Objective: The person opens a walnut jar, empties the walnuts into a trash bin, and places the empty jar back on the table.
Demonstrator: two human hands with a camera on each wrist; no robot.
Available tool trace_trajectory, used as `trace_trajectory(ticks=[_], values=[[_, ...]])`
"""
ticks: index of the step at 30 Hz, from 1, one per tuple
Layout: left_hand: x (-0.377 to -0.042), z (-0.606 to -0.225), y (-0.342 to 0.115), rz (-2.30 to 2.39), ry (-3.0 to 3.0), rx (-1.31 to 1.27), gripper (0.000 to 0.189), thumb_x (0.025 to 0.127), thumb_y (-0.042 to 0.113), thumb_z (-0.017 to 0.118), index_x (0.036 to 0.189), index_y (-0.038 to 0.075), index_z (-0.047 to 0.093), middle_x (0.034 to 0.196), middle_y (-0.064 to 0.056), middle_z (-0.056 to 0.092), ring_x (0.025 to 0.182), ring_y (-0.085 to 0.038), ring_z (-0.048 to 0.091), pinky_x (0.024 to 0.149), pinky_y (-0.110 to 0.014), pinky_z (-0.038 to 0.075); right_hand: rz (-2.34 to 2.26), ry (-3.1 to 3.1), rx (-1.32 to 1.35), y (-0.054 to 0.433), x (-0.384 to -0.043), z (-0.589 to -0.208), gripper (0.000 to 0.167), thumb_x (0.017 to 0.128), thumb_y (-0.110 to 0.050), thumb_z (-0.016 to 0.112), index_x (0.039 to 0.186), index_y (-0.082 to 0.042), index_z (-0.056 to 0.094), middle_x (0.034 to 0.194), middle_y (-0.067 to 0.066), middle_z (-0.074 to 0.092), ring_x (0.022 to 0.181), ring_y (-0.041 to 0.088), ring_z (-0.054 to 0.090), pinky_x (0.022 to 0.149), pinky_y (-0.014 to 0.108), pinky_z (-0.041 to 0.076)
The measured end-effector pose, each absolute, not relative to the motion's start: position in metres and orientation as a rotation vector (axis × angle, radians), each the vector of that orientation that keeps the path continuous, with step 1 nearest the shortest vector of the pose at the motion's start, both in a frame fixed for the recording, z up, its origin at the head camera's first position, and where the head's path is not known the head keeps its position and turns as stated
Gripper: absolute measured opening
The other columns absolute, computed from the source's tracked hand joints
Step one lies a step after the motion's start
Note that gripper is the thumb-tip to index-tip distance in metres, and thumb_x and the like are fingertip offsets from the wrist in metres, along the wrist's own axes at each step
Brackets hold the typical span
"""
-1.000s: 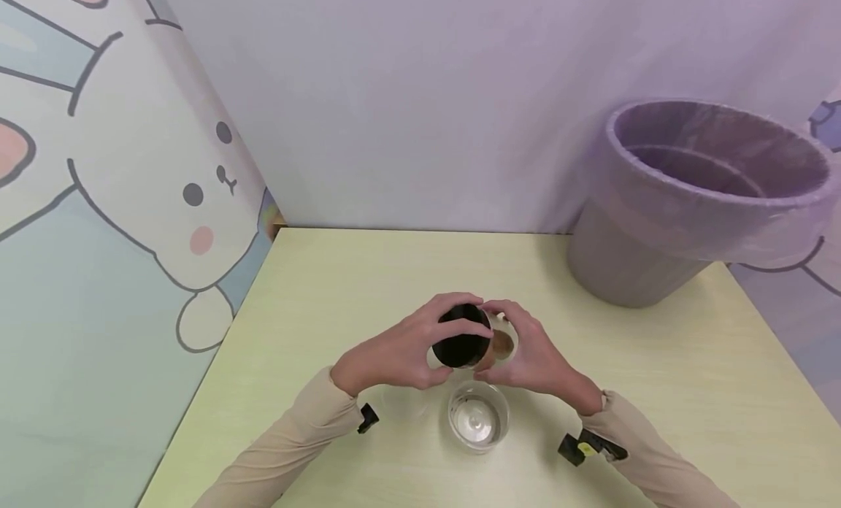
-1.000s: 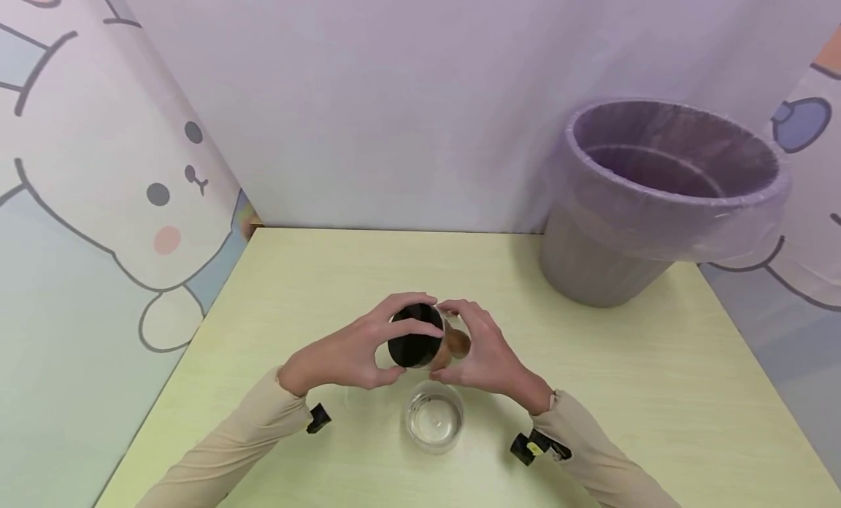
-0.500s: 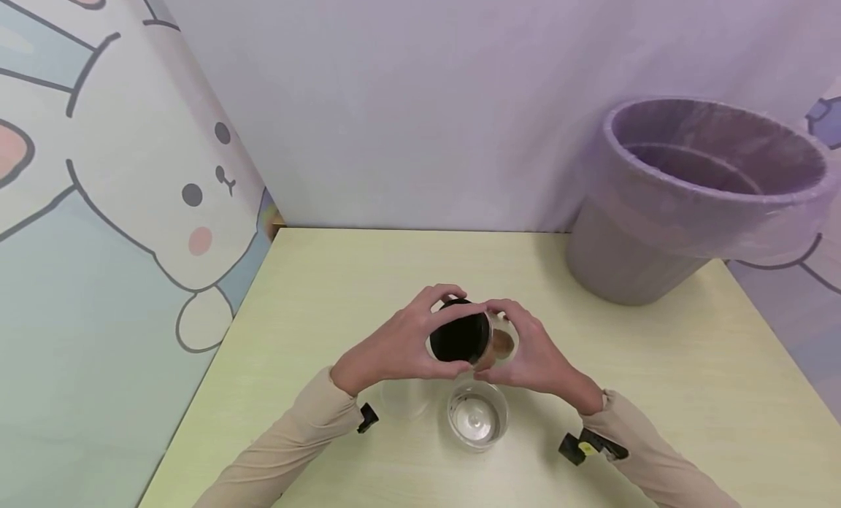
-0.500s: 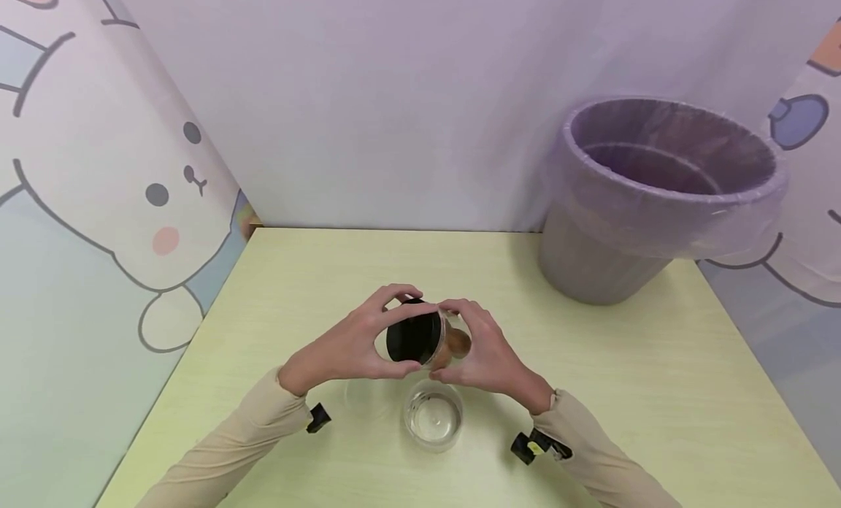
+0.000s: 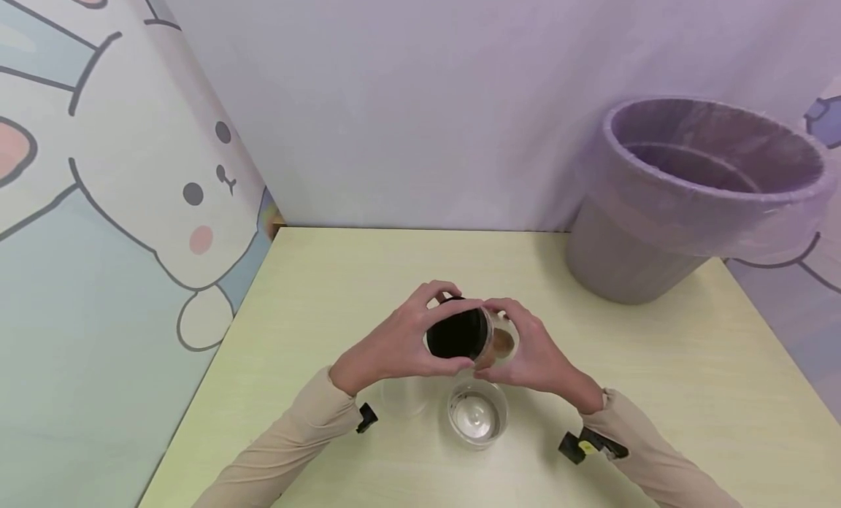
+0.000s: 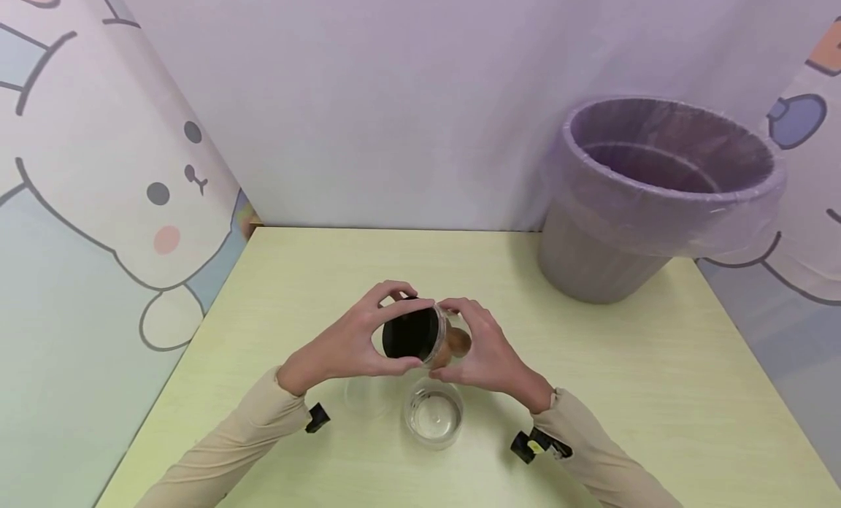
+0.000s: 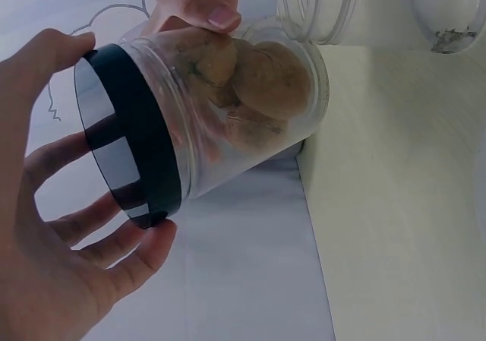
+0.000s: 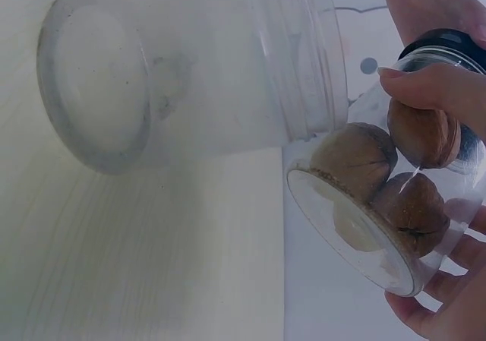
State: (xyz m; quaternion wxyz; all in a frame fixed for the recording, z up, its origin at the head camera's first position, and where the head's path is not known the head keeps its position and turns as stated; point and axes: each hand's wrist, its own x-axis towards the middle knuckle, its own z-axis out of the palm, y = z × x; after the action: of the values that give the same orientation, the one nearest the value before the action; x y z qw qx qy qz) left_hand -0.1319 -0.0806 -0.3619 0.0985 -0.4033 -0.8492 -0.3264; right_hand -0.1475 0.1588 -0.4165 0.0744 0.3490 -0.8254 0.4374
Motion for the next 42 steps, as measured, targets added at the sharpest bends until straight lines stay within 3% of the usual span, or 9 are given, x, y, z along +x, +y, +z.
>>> trace_trajectory(ticks=[12, 21, 29, 42], values=[[-0.134, -0.361, -0.084, -0.963, -2.448, -1.192, 0.063, 0.076, 0.04, 0.074, 0.133, 0.024, 0.053, 0.125, -0.003, 0.04, 0.108, -0.014, 0.04, 0.084, -0.023, 0.043, 1.296, -2.505, 0.998, 0.163, -0.147, -0.416, 0.091, 0.051, -0.028, 0.093, 0.129, -0.018, 0.047, 0.118, -0.007, 0.054, 0.108, 0.011, 0.049, 0.082, 0.043, 0.043], [-0.135, -0.362, -0.085, -0.972, -2.449, -1.173, 0.064, 0.075, 0.039, 0.075, 0.133, 0.024, 0.053, 0.126, -0.005, 0.04, 0.108, -0.014, 0.041, 0.084, -0.023, 0.043, 1.312, -2.51, 0.968, 0.167, -0.147, -0.415, 0.088, 0.052, -0.026, 0.092, 0.128, -0.017, 0.048, 0.118, 0.005, 0.056, 0.108, 0.013, 0.05, 0.082, 0.046, 0.042], [-0.136, -0.364, -0.087, -0.991, -2.442, -1.156, 0.063, 0.075, 0.04, 0.075, 0.132, 0.023, 0.055, 0.126, -0.005, 0.04, 0.108, -0.015, 0.041, 0.084, -0.025, 0.044, 1.311, -2.517, 0.949, 0.173, -0.147, -0.416, 0.09, 0.051, -0.027, 0.093, 0.128, -0.021, 0.048, 0.118, -0.005, 0.055, 0.104, 0.013, 0.05, 0.084, 0.044, 0.042], [-0.136, -0.366, -0.088, -0.985, -2.46, -1.127, 0.063, 0.075, 0.04, 0.075, 0.133, 0.025, 0.054, 0.127, -0.004, 0.039, 0.107, -0.014, 0.041, 0.084, -0.026, 0.043, 1.294, -2.517, 0.919, 0.18, -0.146, -0.414, 0.09, 0.05, -0.026, 0.093, 0.128, -0.02, 0.049, 0.118, -0.007, 0.055, 0.104, 0.015, 0.049, 0.086, 0.043, 0.041]])
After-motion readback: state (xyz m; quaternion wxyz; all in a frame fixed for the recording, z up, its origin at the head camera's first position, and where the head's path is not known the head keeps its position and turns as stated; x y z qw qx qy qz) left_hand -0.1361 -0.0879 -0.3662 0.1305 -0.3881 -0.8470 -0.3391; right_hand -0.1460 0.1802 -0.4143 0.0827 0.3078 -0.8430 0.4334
